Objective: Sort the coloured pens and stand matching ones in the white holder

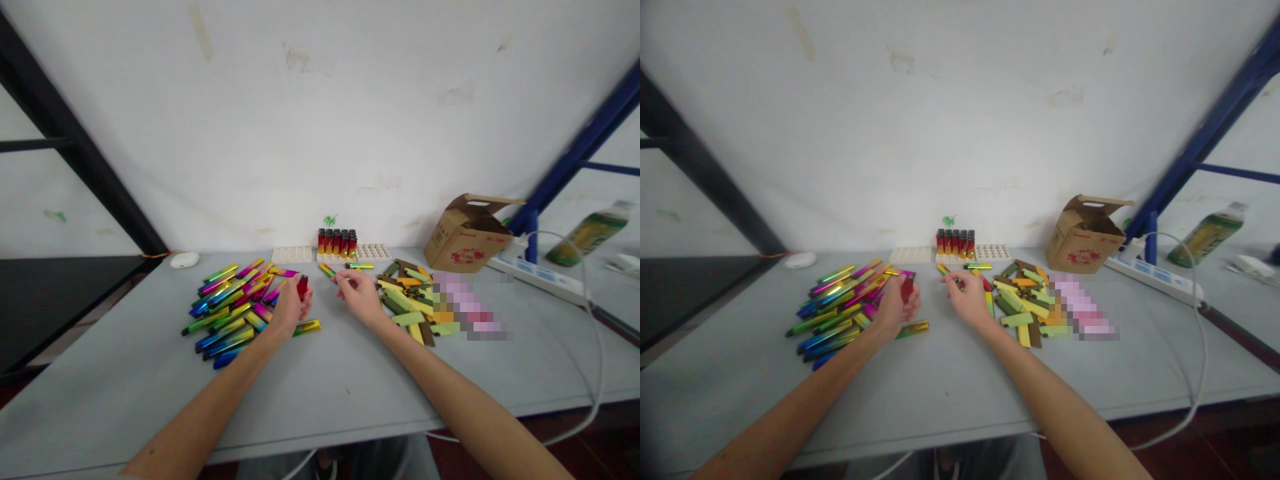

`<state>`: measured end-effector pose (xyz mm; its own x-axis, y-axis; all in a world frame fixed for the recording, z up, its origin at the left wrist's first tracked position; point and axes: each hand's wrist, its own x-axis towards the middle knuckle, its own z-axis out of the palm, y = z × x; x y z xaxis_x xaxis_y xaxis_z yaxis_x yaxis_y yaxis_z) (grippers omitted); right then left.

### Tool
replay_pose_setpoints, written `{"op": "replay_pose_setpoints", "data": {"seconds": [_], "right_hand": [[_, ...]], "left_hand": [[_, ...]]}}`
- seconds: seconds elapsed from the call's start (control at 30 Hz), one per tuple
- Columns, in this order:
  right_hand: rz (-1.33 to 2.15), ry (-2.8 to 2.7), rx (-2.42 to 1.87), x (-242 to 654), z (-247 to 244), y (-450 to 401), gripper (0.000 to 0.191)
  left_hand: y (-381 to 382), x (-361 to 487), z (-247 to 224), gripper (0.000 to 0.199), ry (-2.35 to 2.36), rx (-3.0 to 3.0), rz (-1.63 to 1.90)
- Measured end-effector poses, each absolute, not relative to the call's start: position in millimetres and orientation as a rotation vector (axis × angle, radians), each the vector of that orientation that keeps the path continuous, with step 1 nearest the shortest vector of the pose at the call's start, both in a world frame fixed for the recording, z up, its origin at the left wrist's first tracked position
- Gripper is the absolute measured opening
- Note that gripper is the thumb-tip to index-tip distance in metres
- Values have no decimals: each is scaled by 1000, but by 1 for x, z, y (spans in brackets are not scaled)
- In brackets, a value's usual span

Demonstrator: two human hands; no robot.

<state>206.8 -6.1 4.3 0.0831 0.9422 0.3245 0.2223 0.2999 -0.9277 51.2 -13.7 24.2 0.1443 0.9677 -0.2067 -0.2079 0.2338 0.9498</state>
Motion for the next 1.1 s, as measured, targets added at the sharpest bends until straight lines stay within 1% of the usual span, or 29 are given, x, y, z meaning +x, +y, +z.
{"op": "replay_pose_setpoints", "data": {"seconds": [0.37,0.87,0.97,1.1], "right_hand": [[765,-1441,-1163,206,4,-8,23],[863,-1409,-1218,207,1,-4,24],[837,-1445,-1223,207,2,-6,25],[789,-1527,-1192,206,3,-9,27]], "left_hand": [[-15,51,25,47,1019,951,1058],[-13,45,24,45,886,869,1016],[-14,45,26,38,790,851,1045],[-13,48,25,20,736,866,1136]]}}
